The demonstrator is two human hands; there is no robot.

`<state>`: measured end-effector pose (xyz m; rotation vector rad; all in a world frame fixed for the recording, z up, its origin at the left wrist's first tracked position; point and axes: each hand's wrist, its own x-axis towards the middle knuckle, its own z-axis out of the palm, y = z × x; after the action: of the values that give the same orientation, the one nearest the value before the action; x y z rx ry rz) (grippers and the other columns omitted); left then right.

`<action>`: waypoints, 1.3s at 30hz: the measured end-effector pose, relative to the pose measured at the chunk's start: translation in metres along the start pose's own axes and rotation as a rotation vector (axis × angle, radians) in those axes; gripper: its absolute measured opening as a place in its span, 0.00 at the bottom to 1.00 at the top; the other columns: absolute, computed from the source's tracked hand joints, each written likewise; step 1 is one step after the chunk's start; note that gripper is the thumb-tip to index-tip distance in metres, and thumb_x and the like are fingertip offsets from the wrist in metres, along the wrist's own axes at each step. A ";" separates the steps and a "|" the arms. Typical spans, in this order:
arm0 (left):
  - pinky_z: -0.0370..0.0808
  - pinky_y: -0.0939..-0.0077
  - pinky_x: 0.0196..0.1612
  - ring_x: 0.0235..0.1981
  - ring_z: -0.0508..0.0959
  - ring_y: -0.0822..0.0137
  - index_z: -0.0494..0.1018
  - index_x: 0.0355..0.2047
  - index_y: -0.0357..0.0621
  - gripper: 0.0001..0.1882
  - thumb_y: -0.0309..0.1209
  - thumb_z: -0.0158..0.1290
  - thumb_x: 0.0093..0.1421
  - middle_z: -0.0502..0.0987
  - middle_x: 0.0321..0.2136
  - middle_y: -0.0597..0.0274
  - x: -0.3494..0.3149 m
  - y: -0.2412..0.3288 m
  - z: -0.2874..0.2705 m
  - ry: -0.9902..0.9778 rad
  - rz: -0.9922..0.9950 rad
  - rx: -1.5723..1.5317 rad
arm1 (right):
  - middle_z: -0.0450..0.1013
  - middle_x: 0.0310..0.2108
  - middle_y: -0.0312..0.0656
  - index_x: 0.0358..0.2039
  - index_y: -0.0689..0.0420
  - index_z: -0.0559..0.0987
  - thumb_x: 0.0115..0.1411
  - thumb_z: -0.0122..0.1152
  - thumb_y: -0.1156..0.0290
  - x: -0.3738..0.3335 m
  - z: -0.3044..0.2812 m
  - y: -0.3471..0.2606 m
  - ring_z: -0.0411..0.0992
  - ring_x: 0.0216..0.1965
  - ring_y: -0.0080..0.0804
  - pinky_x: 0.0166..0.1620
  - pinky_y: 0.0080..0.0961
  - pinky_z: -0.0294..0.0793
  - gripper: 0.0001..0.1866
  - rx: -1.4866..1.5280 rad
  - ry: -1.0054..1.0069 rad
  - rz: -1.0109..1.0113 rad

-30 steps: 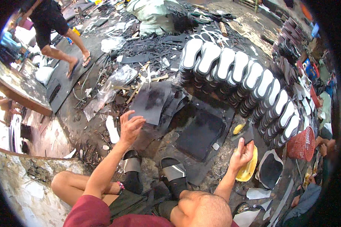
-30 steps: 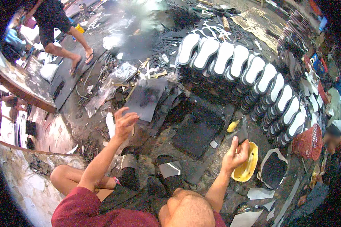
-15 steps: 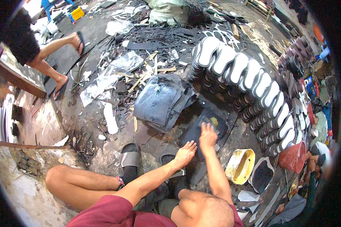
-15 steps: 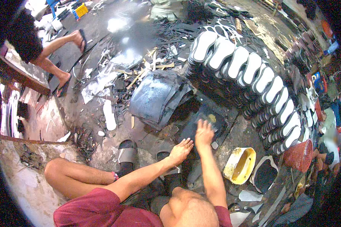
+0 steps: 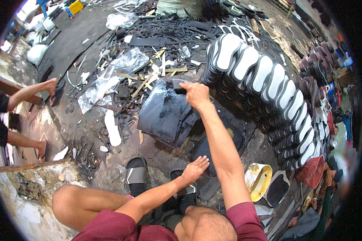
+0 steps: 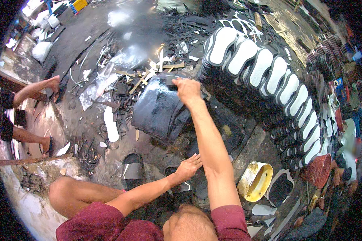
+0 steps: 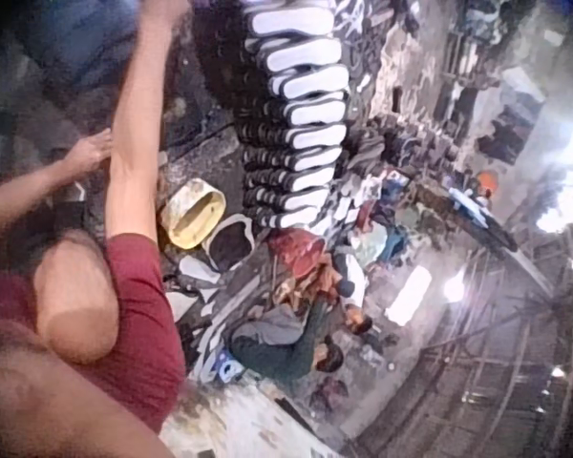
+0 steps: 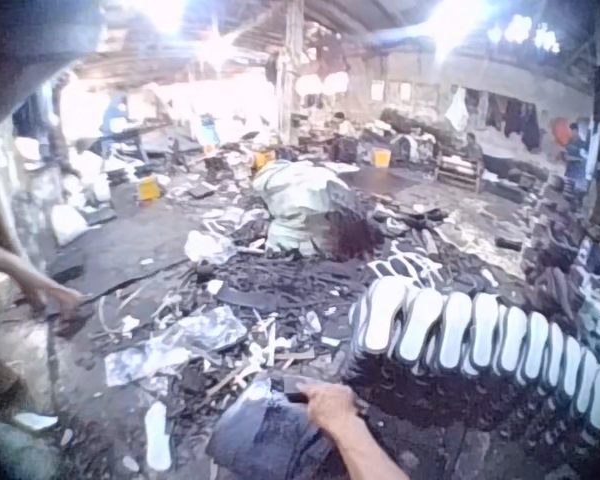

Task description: The person sits on the floor and repeatedly applies a yellow substance from a bucket onto black rubber sheets using a small tool. They spread the substance evenly across the surface of each sheet and then place it on a stack.

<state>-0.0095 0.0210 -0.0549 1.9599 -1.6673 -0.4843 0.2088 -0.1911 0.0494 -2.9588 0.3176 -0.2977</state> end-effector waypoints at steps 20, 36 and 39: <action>0.59 0.56 0.72 0.68 0.66 0.53 0.73 0.55 0.32 0.24 0.25 0.50 0.57 0.72 0.62 0.49 0.001 -0.016 -0.001 0.069 0.031 0.030 | 0.80 0.45 0.56 0.55 0.58 0.79 0.61 0.60 0.65 -0.247 -0.032 0.100 0.79 0.47 0.55 0.51 0.42 0.77 0.22 0.212 0.341 0.945; 0.62 0.57 0.71 0.67 0.66 0.52 0.76 0.52 0.34 0.24 0.21 0.51 0.52 0.72 0.61 0.49 0.000 -0.033 -0.028 -0.064 0.055 -0.029 | 0.82 0.42 0.41 0.48 0.35 0.84 0.56 0.62 0.66 -0.174 -0.009 0.050 0.80 0.44 0.46 0.49 0.41 0.79 0.18 0.296 -0.597 -0.021; 0.62 0.57 0.71 0.67 0.66 0.52 0.77 0.51 0.34 0.28 0.19 0.54 0.46 0.73 0.60 0.50 0.013 -0.025 -0.023 -0.042 0.002 -0.112 | 0.82 0.44 0.44 0.50 0.38 0.83 0.59 0.59 0.66 -0.206 -0.027 0.094 0.81 0.44 0.47 0.48 0.43 0.79 0.18 0.416 -0.138 0.312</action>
<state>0.0260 0.0148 -0.0500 1.8792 -1.6309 -0.6088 -0.0124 -0.2389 0.0227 -2.4602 0.6076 -0.1023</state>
